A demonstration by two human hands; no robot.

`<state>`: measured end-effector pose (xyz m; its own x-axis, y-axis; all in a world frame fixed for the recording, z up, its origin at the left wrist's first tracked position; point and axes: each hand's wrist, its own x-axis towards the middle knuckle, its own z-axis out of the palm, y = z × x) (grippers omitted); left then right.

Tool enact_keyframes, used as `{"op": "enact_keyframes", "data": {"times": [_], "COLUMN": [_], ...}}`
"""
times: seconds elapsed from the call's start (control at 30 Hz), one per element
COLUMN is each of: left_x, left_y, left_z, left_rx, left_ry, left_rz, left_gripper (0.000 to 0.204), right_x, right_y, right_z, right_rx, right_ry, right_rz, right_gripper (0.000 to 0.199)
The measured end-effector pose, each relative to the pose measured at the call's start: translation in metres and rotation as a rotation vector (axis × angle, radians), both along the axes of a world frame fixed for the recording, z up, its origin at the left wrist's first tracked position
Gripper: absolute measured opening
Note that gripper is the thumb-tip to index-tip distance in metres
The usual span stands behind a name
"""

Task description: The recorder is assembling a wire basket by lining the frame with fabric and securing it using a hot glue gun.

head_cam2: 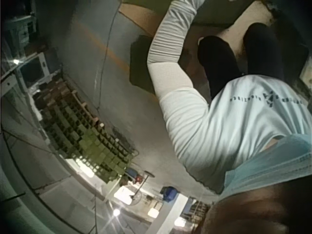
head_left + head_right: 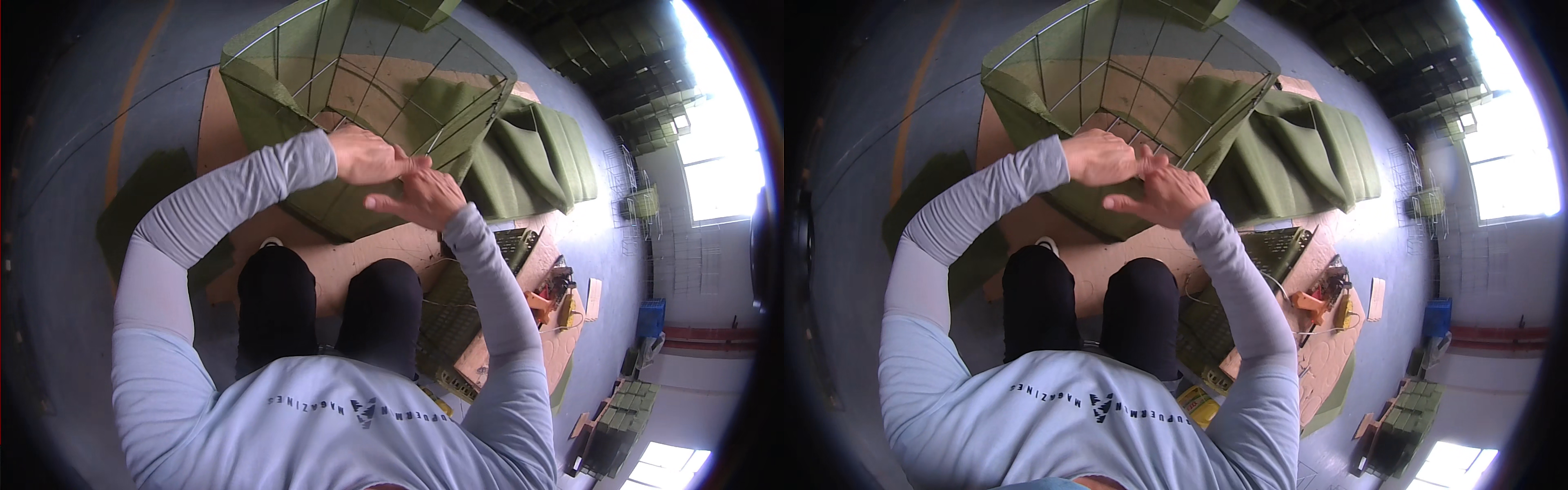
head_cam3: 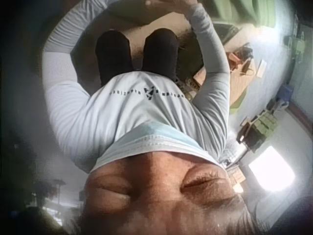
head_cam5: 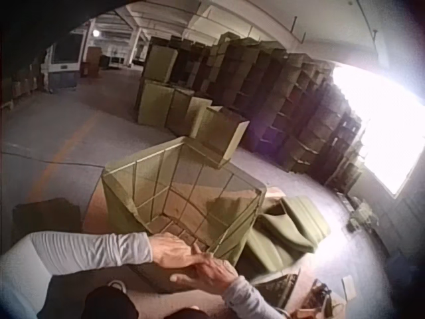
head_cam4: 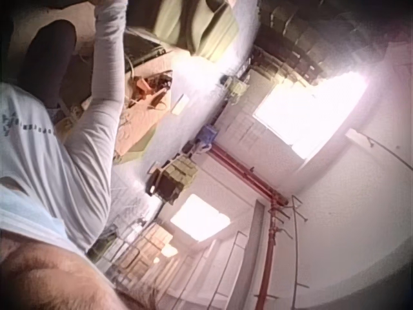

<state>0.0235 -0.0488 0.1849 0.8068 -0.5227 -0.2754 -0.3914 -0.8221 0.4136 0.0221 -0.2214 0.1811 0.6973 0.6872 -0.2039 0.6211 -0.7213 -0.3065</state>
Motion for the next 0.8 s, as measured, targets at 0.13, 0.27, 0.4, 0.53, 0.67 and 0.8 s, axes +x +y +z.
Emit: {"op": "enact_keyframes", "data": {"times": [0.13,0.27,0.4,0.53,0.67,0.8], "left_x": [0.018,-0.049,-0.068,-0.051,-0.036,-0.015], "left_y": [-0.011,-0.006,-0.018,-0.018,-0.025,-0.028], "left_z": [-0.005,-0.032,-0.047,-0.056,-0.05,-0.006], "left_rx": [-0.418,-0.697,-0.338,-0.334,-0.298,0.01], "left_ry": [0.4,-1.015,-1.092,-0.878,-0.726,-0.19], "left_rz": [0.217,0.267,0.048,0.032,0.025,-0.053], "left_gripper": [0.072,0.041,0.038,0.033,0.059,0.091], "right_x": [0.073,-0.023,-0.04,-0.022,-0.023,-0.008], "right_y": [-0.015,-0.049,-0.059,-0.05,-0.046,-0.051], "right_z": [-0.022,0.016,-0.026,-0.032,-0.018,-0.016], "right_rx": [0.585,0.919,0.442,0.419,0.451,0.384], "right_ry": [0.218,-0.589,-0.644,-0.6,-0.464,-0.369], "right_rz": [-0.003,-0.04,0.171,0.192,0.147,0.123], "right_gripper": [0.043,0.037,0.041,0.027,0.009,0.015]}}
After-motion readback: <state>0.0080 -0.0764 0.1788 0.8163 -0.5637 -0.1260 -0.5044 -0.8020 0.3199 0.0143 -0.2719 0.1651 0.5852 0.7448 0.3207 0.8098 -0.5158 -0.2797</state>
